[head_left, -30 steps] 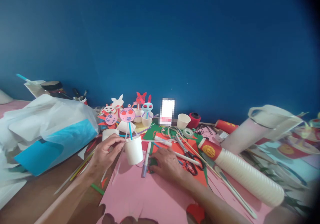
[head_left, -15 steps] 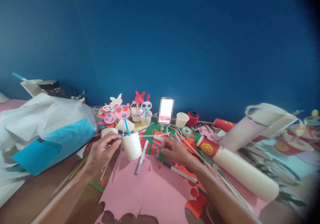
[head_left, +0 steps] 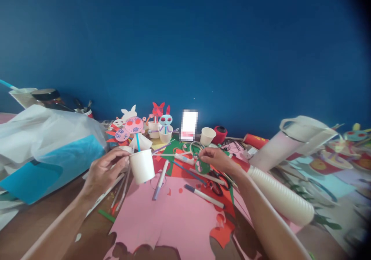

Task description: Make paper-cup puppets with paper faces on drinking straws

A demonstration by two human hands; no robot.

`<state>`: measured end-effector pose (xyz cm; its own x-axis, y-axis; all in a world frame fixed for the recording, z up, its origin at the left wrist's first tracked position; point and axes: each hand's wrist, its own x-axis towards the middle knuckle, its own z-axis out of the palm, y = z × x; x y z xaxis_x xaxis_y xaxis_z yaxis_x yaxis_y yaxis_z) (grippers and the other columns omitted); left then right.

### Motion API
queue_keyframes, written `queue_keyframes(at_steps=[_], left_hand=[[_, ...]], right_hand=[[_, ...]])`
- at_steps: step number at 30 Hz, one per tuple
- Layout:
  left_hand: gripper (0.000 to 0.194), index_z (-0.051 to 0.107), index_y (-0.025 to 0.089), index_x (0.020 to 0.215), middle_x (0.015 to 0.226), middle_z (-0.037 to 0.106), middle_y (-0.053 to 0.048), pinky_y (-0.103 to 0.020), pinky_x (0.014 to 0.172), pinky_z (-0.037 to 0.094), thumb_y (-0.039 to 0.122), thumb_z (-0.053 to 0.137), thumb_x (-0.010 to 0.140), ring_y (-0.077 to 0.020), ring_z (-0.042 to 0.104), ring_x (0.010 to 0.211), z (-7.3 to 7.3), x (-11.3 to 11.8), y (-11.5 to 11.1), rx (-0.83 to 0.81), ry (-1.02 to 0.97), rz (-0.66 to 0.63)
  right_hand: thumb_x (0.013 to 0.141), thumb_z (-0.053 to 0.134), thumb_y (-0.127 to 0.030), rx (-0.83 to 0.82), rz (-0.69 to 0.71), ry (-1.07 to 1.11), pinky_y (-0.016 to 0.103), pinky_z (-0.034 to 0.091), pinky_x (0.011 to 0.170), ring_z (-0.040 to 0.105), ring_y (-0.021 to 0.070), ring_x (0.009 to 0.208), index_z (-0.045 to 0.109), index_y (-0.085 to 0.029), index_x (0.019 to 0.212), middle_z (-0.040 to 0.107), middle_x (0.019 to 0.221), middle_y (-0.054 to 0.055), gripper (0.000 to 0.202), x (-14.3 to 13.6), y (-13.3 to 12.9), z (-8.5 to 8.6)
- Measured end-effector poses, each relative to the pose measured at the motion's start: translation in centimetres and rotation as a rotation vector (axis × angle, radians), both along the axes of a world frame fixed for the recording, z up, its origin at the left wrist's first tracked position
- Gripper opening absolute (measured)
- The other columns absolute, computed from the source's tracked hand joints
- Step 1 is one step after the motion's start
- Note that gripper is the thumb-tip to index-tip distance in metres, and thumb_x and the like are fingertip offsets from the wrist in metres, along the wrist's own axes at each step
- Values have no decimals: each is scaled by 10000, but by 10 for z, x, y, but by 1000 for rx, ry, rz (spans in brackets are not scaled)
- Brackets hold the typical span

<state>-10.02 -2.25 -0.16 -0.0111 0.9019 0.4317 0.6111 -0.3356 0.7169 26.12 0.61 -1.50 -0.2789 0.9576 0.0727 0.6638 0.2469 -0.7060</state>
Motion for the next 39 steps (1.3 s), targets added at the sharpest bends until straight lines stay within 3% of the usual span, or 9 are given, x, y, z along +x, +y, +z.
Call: queue_keyframes(at_steps=[5, 8, 16, 21, 28, 31, 39], left_hand=[[179, 614, 183, 857, 923, 637, 9, -222, 722, 470, 299, 585, 724, -162, 582, 807, 3, -11, 2, -17, -80, 67], [170, 619, 180, 842, 917, 642, 8, -222, 704, 477, 296, 583, 723, -163, 585, 790, 1, -10, 2, -8, -69, 47], [153, 616, 187, 824, 892, 640, 2, -206, 704, 478, 298, 564, 732, -159, 589, 811, 3, 1, 0, 3, 40, -8], [182, 618, 183, 846, 939, 641, -30, -244, 755, 480, 307, 580, 718, -190, 589, 875, -3, 1, 3, -28, -8, -20], [196, 622, 189, 868, 912, 647, -1, -233, 741, 488, 315, 569, 727, -182, 589, 854, -4, 3, 2, -27, 58, -69], [189, 627, 197, 861, 904, 649, 3, -240, 788, 469, 311, 568, 722, -178, 587, 880, -4, 3, 1, 17, 74, -71], [171, 623, 194, 841, 928, 625, -14, -214, 785, 451, 306, 560, 728, -155, 576, 889, -8, 4, 3, 56, 19, -129]], right_hand=[[763, 491, -269, 50, -43, -93, 235, 386, 572, 560, 140, 636, 660, -208, 805, 647, 708, -8, 185, -6, -4, 3], [769, 474, -253, 97, -95, -141, 247, 382, 589, 561, 152, 660, 660, -208, 812, 652, 732, 7, 196, -7, -4, 4], [763, 485, -210, 159, -61, -214, 227, 366, 601, 569, 141, 680, 664, -228, 752, 664, 765, -13, 181, -18, -12, 10], [781, 462, -235, 194, -133, -274, 225, 336, 559, 562, 146, 654, 648, -212, 773, 656, 739, 0, 188, -1, -8, 29], [758, 482, -212, 193, -90, -348, 214, 322, 564, 559, 135, 658, 657, -210, 764, 656, 751, -9, 175, 8, 3, 63], [752, 485, -201, 162, -75, -365, 212, 331, 582, 566, 136, 677, 660, -212, 761, 662, 759, -10, 176, 7, -9, 59], [756, 480, -214, 81, -159, -394, 208, 360, 582, 569, 136, 669, 647, -212, 746, 653, 746, -5, 167, 19, -77, 20]])
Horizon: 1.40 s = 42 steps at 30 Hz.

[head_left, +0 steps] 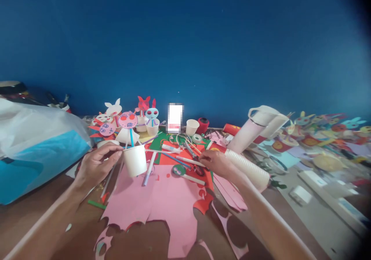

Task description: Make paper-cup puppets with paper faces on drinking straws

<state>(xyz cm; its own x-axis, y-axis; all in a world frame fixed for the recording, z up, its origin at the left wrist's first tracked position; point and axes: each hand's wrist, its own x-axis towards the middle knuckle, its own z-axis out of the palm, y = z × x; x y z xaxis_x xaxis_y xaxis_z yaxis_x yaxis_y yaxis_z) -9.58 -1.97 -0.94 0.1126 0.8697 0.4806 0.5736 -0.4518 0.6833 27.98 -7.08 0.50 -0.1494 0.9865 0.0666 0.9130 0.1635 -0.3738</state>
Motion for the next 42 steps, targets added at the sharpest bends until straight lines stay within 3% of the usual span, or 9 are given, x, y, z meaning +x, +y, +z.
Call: queue_keyframes(at_steps=[7, 11, 18, 23, 31, 38, 42], left_hand=[[168, 622, 184, 845, 895, 630, -15, -200, 724, 462, 288, 575, 721, -141, 582, 822, -3, 3, 0, -2, -22, 3], [180, 620, 165, 849, 898, 626, -27, -204, 728, 464, 288, 574, 725, -142, 573, 832, -4, 6, 1, 16, -35, -14], [167, 620, 170, 826, 891, 628, -21, -182, 677, 474, 286, 550, 728, -126, 581, 792, 12, 2, -7, 37, 43, 9], [163, 623, 184, 783, 858, 634, -3, -175, 698, 467, 312, 540, 725, -117, 587, 771, 17, -12, -13, 41, 68, 112], [166, 621, 183, 801, 843, 621, -1, -171, 687, 462, 313, 554, 722, -118, 583, 762, 16, -21, -13, 27, -8, 153], [137, 612, 191, 816, 881, 595, 7, -154, 677, 467, 283, 552, 734, -105, 575, 763, 7, -25, -9, 17, -38, 104], [140, 610, 180, 818, 892, 605, -10, -179, 723, 474, 277, 550, 736, -128, 581, 805, 3, -23, -8, 13, -32, 111]], right_hand=[[790, 466, -220, -40, -30, -25, 224, 384, 655, 589, 148, 727, 662, -221, 792, 664, 811, 9, 196, 2, -41, -22], [796, 467, -212, -66, -15, -28, 215, 383, 667, 586, 146, 755, 659, -214, 790, 666, 830, 15, 192, -8, -55, -24], [814, 449, -209, -11, -52, -25, 230, 372, 673, 575, 150, 767, 647, -217, 819, 647, 841, 12, 198, -2, -61, -29], [824, 449, -178, 67, 75, -27, 229, 357, 682, 568, 139, 738, 638, -206, 745, 643, 779, 5, 207, -16, -46, -25], [846, 456, -198, 105, 425, -145, 232, 374, 688, 574, 148, 775, 653, -204, 830, 648, 794, 31, 198, -81, -1, -17], [841, 439, -137, 111, 501, -198, 257, 375, 697, 560, 163, 778, 639, -175, 781, 635, 780, 52, 212, -101, 24, -16], [866, 414, -198, 126, 583, -143, 265, 370, 753, 541, 167, 895, 613, -219, 942, 625, 951, 38, 214, -136, 48, -21]])
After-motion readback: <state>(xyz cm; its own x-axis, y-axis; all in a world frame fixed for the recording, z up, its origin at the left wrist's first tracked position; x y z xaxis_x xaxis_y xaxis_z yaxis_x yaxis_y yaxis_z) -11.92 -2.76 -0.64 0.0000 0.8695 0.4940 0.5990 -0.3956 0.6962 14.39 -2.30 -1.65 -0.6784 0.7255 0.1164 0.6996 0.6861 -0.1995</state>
